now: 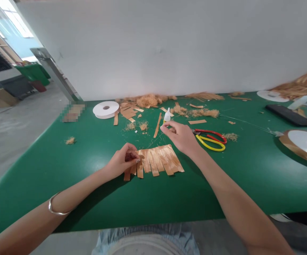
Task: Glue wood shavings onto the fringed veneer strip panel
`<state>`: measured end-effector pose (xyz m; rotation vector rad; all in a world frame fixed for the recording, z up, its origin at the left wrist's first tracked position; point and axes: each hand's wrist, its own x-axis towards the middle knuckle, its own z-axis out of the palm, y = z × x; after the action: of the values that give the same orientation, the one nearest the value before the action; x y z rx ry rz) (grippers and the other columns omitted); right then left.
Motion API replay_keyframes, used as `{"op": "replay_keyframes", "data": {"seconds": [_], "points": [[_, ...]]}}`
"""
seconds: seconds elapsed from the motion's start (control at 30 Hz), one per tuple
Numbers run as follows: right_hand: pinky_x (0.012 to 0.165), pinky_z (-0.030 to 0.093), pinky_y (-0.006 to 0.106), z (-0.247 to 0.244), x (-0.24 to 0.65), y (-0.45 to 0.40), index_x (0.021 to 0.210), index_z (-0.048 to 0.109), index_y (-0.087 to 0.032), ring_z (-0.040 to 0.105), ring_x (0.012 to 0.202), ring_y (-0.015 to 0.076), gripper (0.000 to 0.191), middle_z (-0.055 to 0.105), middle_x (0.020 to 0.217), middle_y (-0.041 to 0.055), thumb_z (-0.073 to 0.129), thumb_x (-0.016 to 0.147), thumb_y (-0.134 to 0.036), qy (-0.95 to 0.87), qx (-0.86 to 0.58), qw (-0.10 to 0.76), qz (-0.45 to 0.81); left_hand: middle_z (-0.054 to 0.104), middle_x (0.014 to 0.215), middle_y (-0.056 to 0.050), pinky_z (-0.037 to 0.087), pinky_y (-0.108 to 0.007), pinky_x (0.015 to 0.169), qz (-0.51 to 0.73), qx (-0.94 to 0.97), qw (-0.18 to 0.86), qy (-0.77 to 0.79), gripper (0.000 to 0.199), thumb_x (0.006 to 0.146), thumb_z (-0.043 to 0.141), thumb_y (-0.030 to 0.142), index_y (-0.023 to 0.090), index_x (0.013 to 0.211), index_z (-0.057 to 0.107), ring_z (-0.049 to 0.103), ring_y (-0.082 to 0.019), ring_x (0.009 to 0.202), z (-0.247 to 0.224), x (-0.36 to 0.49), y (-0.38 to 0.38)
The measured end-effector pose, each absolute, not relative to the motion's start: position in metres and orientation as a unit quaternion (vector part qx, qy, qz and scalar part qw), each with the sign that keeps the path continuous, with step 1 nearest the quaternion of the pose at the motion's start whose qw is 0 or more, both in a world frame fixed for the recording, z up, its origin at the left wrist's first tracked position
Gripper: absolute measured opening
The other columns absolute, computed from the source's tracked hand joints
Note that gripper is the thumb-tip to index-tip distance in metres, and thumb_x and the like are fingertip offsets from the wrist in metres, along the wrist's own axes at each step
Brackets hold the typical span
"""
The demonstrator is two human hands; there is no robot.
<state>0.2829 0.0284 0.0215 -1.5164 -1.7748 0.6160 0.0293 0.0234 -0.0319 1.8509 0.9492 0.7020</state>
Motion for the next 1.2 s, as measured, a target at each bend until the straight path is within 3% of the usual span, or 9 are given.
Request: {"op": "replay_keyframes", "data": {"seconds": [0.17,0.37,0.47,0.57,0.63,0.77,0.87,1.03,1.2], "points": [[0.051,0.033,0.029,0.019,0.283,0.034,0.106,0.065,-0.019,0.052,0.059,0.0183,0.06,0.066,0.063,0.0079,0.036,0.084,-0.067,-0.621,-0.514,0.399,0.437,0.064,0.079,0.0,0.053,-0.027,0.067,0.29,0.747,0.462,0.379,0.025,0.077,0.059,0.023,0.021,0.093,0.039,0.064,-0.013,0.071,-0.032,0.029,0.023],[0.059,0.044,0.032,0.018,0.281,0.031,0.117,0.062,-0.023,0.062,0.079,0.0219,0.064,0.071,0.085,0.0103,0.03,0.085,-0.068,-0.547,-0.448,0.411,0.576,0.064,0.08,-0.001,0.052,-0.028,0.067,0.293,0.743,0.467,0.379,0.025,0.077,0.059,0.023,0.021,0.093,0.04,0.063,-0.014,0.072,-0.032,0.028,0.023],[0.063,0.048,0.033,0.019,0.28,0.031,0.127,0.054,-0.028,0.061,0.096,0.0233,0.058,0.065,0.115,0.0089,0.033,0.087,-0.065,-0.547,-0.432,0.432,0.572,0.064,0.08,-0.001,0.051,-0.028,0.067,0.29,0.744,0.466,0.382,0.025,0.077,0.059,0.022,0.021,0.092,0.039,0.063,-0.014,0.072,-0.033,0.027,0.023],[0.072,0.05,0.037,0.015,0.279,0.033,0.137,0.042,-0.031,0.055,0.109,0.0268,0.065,0.054,0.133,0.0064,0.06,0.078,-0.053,-0.605,-0.465,0.444,0.47,0.064,0.08,-0.001,0.051,-0.027,0.066,0.286,0.741,0.474,0.38,0.025,0.077,0.058,0.021,0.021,0.093,0.039,0.062,-0.014,0.071,-0.033,0.027,0.022],[0.076,0.049,0.043,0.01,0.28,0.036,0.14,0.038,-0.031,0.053,0.109,0.0296,0.075,0.056,0.13,0.0066,0.068,0.073,-0.044,-0.658,-0.517,0.428,0.341,0.064,0.08,-0.001,0.051,-0.027,0.066,0.284,0.739,0.479,0.38,0.025,0.077,0.058,0.02,0.021,0.093,0.039,0.062,-0.013,0.071,-0.032,0.027,0.022],[0.085,0.041,0.051,-0.003,0.283,0.042,0.134,0.048,-0.029,0.051,0.106,0.0316,0.057,0.066,0.111,0.0079,0.063,0.079,-0.032,-0.706,-0.607,0.364,0.003,0.063,0.08,0.0,0.051,-0.026,0.067,0.282,0.738,0.48,0.382,0.025,0.077,0.058,0.021,0.021,0.093,0.039,0.062,-0.013,0.071,-0.032,0.026,0.022],[0.086,0.04,0.048,-0.006,0.282,0.041,0.132,0.051,-0.025,0.053,0.102,0.0307,0.054,0.068,0.102,0.0095,0.063,0.08,-0.034,-0.691,-0.618,0.358,-0.11,0.063,0.08,0.0,0.051,-0.026,0.066,0.283,0.736,0.482,0.382,0.025,0.077,0.058,0.021,0.021,0.092,0.039,0.061,-0.013,0.071,-0.032,0.025,0.022],[0.081,0.043,0.045,0.007,0.277,0.033,0.138,0.042,-0.022,0.057,0.093,0.0289,0.066,0.071,0.096,0.0096,0.054,0.082,-0.054,-0.639,-0.626,0.447,-0.017,0.063,0.079,-0.001,0.05,-0.027,0.065,0.285,0.733,0.485,0.382,0.025,0.077,0.058,0.02,0.021,0.093,0.039,0.061,-0.013,0.069,-0.031,0.026,0.023],[0.059,0.043,0.032,0.018,0.279,0.033,0.132,0.048,-0.018,0.059,0.07,0.0207,0.068,0.071,0.079,0.0094,0.031,0.086,-0.065,-0.563,-0.571,0.527,0.28,0.063,0.079,-0.001,0.05,-0.027,0.066,0.288,0.736,0.482,0.379,0.026,0.077,0.059,0.021,0.021,0.093,0.039,0.062,-0.014,0.071,-0.03,0.027,0.023]]}}
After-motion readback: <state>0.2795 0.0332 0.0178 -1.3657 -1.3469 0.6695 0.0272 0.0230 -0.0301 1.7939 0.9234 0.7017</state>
